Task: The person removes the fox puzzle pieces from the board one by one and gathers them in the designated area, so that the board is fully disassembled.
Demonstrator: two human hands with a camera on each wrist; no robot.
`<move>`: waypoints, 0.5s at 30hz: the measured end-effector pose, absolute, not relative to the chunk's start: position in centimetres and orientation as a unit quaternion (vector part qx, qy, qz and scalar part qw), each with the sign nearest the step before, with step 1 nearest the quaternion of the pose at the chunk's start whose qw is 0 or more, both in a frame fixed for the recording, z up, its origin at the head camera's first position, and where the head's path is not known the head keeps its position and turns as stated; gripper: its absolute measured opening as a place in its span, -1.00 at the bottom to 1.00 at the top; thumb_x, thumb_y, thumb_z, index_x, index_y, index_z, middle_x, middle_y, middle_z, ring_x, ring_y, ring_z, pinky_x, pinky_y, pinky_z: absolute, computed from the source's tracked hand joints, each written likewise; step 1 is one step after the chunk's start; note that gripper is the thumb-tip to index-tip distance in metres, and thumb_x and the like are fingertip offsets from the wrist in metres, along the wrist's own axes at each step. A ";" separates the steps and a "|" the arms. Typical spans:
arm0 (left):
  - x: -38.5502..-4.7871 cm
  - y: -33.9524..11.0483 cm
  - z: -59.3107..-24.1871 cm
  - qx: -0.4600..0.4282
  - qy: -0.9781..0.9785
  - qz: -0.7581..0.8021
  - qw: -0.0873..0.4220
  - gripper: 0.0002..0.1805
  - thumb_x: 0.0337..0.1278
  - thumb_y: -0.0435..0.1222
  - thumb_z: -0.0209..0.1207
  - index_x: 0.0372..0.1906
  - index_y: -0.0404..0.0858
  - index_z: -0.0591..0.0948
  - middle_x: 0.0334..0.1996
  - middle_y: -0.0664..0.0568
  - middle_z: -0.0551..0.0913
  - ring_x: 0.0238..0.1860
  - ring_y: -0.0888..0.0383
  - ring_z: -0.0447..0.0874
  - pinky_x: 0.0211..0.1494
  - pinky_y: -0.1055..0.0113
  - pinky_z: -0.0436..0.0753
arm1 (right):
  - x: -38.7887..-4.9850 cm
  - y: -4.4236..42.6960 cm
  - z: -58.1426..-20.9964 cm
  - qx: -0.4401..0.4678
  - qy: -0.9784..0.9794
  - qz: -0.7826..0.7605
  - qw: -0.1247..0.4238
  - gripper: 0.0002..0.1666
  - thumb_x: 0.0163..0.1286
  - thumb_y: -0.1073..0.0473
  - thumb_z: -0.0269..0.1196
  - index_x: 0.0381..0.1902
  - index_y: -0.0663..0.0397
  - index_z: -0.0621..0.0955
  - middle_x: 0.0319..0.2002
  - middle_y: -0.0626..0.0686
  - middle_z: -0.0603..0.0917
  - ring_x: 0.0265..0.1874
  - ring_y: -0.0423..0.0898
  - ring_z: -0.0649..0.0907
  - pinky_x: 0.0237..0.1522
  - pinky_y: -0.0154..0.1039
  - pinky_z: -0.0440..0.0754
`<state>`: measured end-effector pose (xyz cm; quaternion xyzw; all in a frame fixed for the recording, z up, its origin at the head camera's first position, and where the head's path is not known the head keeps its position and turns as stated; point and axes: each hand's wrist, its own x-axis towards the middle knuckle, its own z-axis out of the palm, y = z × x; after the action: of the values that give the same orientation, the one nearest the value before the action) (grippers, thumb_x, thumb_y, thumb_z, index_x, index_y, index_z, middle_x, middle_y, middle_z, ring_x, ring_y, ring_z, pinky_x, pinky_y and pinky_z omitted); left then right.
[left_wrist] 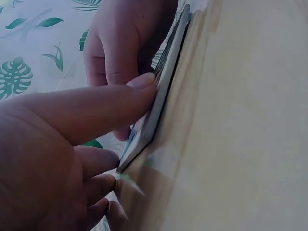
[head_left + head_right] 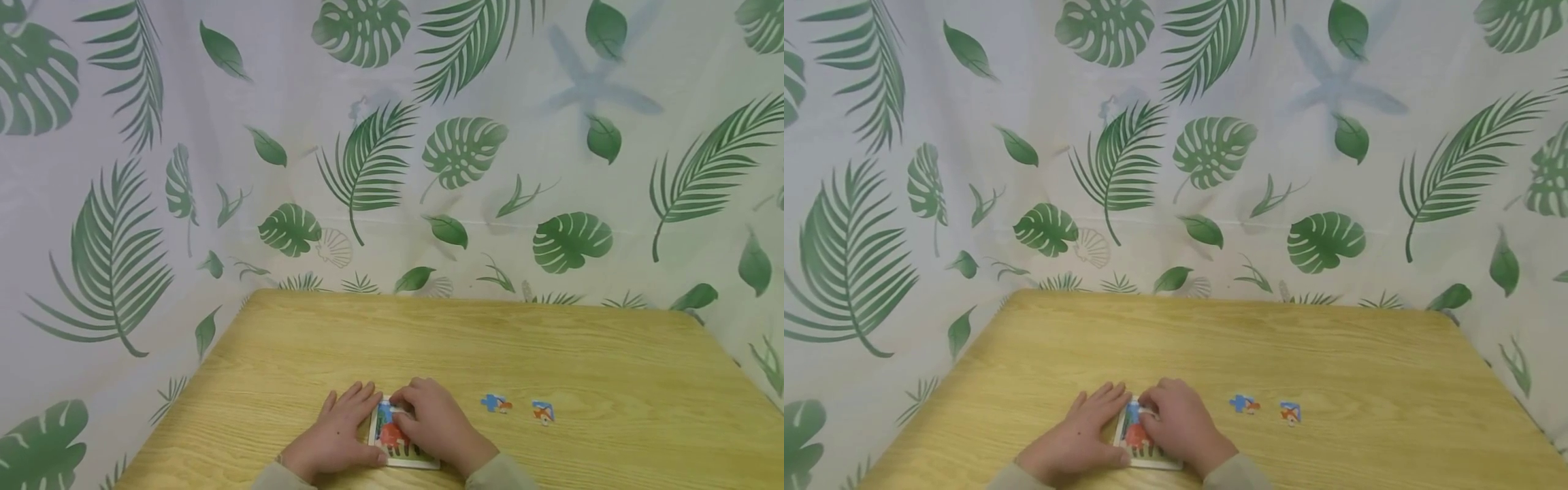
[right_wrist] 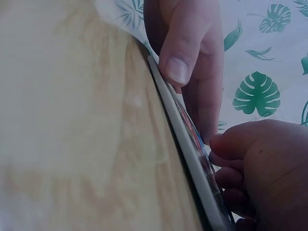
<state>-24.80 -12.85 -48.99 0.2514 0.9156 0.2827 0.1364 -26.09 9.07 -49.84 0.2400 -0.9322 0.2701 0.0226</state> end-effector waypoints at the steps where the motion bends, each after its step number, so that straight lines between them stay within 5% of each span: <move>1: -24.8 -12.9 -49.1 0.252 0.915 0.284 0.138 0.07 0.01 0.17 0.37 0.56 -0.24 0.25 0.58 -0.12 0.10 0.60 -0.14 -0.12 0.49 -0.31 -0.27 | -26.1 9.1 -49.9 0.240 -0.933 0.268 0.024 -0.74 0.34 0.00 0.34 -0.07 -0.09 0.75 -0.40 -0.25 0.44 -0.37 -0.21 0.40 -0.28 -0.24 0.44; 15: -25.0 -12.9 -49.3 0.252 0.911 0.292 0.144 0.02 0.06 0.14 0.33 0.56 -0.24 0.26 0.58 -0.11 0.10 0.59 -0.15 -0.13 0.48 -0.32 -0.28 | -26.3 7.9 -49.9 0.206 -0.945 0.251 0.036 -0.76 0.22 -0.01 0.43 -0.21 -0.07 0.72 -0.44 -0.23 0.46 -0.40 -0.20 0.43 -0.29 -0.19 0.42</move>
<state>-25.04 -12.86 -49.28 0.2522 0.9113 0.2919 0.1438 -26.26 7.87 -49.86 0.2063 -0.9450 0.2511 0.0361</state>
